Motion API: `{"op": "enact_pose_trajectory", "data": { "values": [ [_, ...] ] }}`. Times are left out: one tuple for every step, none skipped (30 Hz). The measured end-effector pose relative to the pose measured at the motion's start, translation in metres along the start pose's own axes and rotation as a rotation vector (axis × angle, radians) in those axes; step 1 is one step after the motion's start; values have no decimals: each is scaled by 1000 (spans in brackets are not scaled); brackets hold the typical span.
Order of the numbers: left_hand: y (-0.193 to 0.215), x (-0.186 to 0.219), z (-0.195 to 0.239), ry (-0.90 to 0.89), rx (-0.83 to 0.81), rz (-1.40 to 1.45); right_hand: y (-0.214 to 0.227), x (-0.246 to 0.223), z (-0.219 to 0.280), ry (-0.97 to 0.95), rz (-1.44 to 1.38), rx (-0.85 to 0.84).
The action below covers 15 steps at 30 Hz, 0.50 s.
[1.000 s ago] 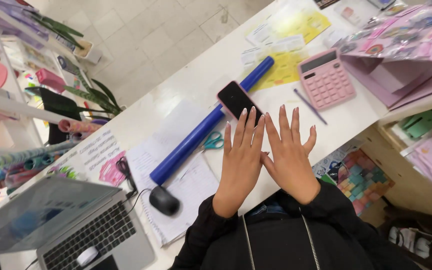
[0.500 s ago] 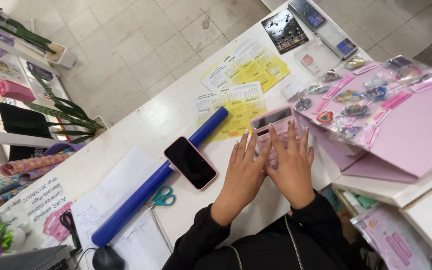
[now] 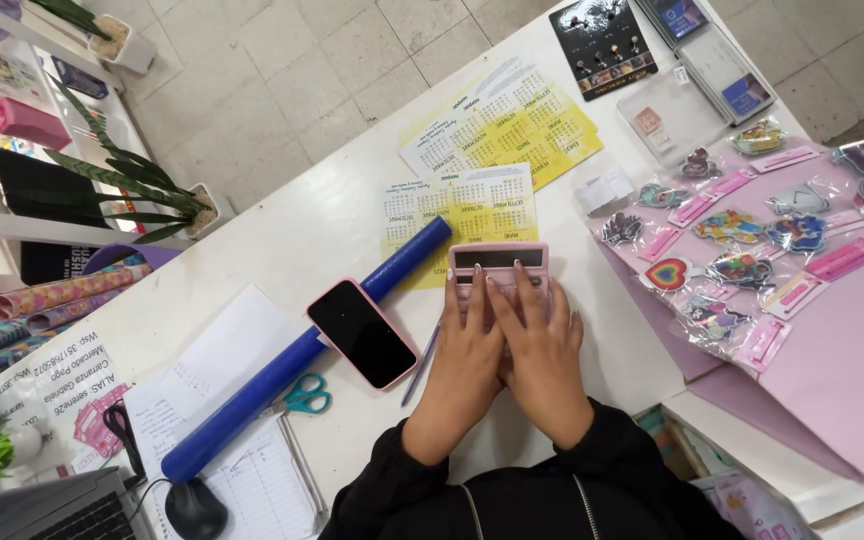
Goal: Picking up a roll of wrapping paper and preparing a roll of tape at a checkout counter
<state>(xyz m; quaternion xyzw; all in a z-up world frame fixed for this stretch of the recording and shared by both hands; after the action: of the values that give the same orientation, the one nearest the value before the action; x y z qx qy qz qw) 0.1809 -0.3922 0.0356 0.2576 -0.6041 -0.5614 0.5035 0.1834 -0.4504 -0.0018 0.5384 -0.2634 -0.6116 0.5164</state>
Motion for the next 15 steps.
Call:
{"op": "enact_pose_trajectory", "data": {
  "values": [
    [4,4,-3,4,2,-3,4,1,-2,5,-2,1],
    [11,10,-4,-4,35,0,9,1,-1,11,-13,17],
    [18,17,-5,-12,68,3,14,2,0,17,-24,33],
    [17,16,-8,-19,63,3,14,7,-1,9,-27,34],
    [19,22,-9,-83,77,-25,15,11,0,2,-44,48],
    [21,28,-10,-147,97,-54,17,15,-1,-3,-58,66],
    [21,32,-6,-154,97,-56,19,16,5,-8,-59,72],
    [25,33,-5,-139,105,13,23,15,8,7,-71,84],
    [28,34,-3,-125,112,81,28,14,12,21,-82,97],
    [22,32,0,-149,114,80,32,15,16,4,-80,114],
    [16,29,3,-141,110,32,34,13,21,13,-87,120],
    [10,26,6,-135,108,-14,37,11,27,20,-91,128],
    [14,33,9,-162,112,-15,42,12,35,2,-87,146],
    [20,37,13,-165,130,-23,49,9,43,9,-106,182],
    [25,41,17,-169,147,-32,55,6,51,16,-123,217]
  ]
}}
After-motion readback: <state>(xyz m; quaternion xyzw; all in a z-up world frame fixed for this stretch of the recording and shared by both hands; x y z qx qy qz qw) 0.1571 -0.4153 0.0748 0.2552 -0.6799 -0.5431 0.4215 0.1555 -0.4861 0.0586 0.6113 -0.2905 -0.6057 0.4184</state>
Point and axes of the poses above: each hand's wrist, its own z-axis away from the middle knuckle, its own y-axis out of the back of the hand, x = y × z, the point moved 10 cm from there along -z, towards the middle knuckle, and after that the axes turned 6 degrees about -x, right-handed, at the moved point
